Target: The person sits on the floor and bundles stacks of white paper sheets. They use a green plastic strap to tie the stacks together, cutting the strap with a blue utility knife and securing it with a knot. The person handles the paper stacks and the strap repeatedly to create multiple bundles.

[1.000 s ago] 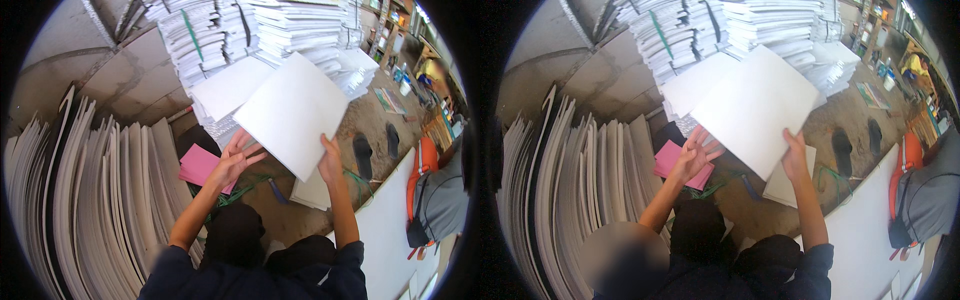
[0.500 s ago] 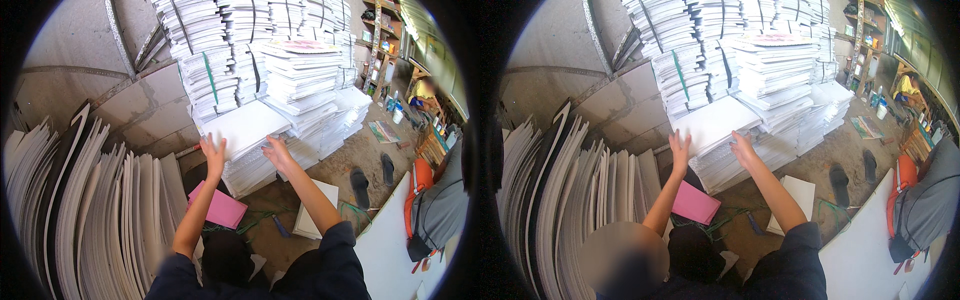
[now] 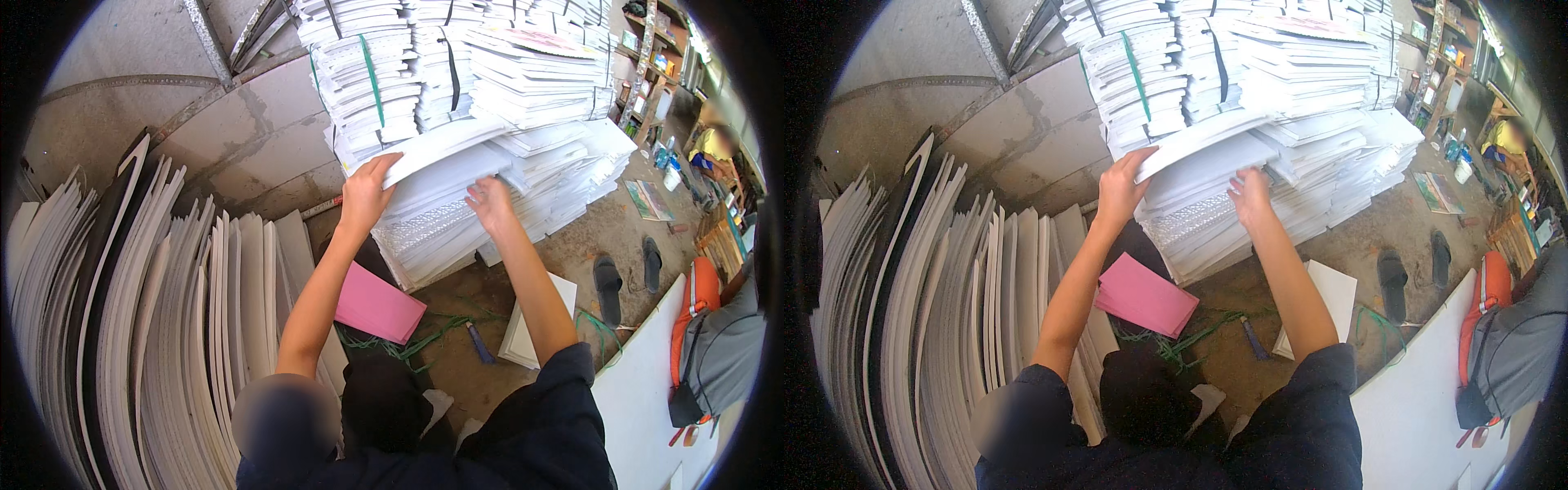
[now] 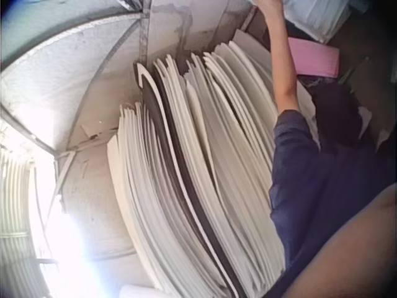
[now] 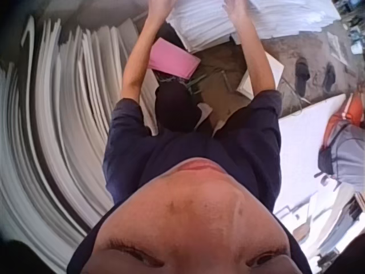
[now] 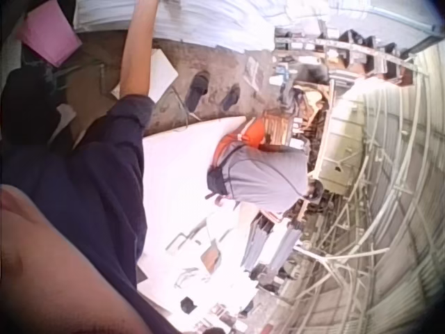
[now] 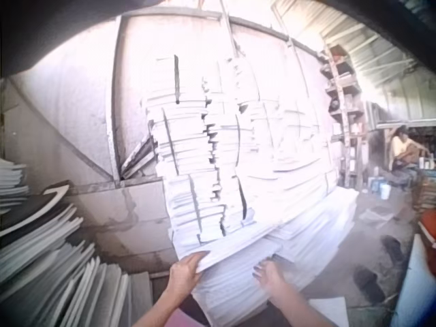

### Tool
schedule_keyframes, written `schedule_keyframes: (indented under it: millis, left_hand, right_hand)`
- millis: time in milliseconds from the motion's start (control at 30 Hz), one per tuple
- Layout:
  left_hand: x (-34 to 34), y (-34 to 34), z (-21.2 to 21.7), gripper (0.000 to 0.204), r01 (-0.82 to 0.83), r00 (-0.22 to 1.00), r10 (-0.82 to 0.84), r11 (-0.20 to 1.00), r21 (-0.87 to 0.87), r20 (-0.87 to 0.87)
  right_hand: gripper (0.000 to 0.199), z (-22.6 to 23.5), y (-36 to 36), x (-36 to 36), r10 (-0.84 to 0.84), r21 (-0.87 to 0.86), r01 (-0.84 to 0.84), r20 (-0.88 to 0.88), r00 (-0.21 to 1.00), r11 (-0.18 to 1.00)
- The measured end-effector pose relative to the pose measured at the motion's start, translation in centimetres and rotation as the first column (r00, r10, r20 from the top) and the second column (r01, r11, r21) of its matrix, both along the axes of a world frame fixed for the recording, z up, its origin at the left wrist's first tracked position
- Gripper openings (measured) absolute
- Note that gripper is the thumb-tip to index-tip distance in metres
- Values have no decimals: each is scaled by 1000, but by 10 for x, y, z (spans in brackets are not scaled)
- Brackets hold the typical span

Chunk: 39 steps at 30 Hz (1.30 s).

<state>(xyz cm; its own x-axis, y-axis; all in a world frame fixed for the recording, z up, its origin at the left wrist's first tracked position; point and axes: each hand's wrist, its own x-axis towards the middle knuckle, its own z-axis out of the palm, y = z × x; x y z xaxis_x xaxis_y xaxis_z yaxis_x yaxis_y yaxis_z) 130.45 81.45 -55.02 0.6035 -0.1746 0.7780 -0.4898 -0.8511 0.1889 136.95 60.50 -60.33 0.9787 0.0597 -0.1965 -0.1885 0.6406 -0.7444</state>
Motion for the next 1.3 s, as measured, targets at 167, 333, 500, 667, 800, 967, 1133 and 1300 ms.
schedule_keyframes:
  millis: [167, 333, 500, 667, 800, 967, 1133, 1300]
  left_hand:
    - [7, 8, -4, 37, -15, 1000, 13, 997, -74, -27]
    - [9, 5, -11, 44, 21, 1000, -20, 997, -77, 15]
    - [7, 6, -14, 47, 26, 1000, -27, 996, -83, -9]
    - [-4, 14, -23, 53, -1, 1000, -1, 989, 145, 10]
    - [0, 33, -27, 56, -16, 998, 26, 985, 171, -58]
    - [9, 34, -7, 47, 34, 991, -34, 999, -2, -129]
    - [10, 40, 0, 45, 1, 982, -9, 999, -42, -191]
    - [13, 29, -7, 47, 29, 994, -35, 998, -61, -108]
  right_hand:
    - [45, -41, 33, -10, -25, 36, 35, -254, 967, 999]
    - [59, -53, 63, 12, -175, -39, 171, -233, 957, 985]
    - [71, -47, 90, 9, -262, -111, 247, -151, 953, 963]
    - [88, -32, 93, 5, -265, -172, 237, -164, 950, 956]
    - [84, -30, 91, 5, -252, -174, 231, -114, 961, 957]
    - [96, -37, 85, 13, -260, -191, 217, -236, 936, 957]
    - [99, -32, 102, 8, -247, -203, 205, -211, 946, 957]
    - [109, -54, 109, 39, -377, -358, 336, -50, 925, 871]
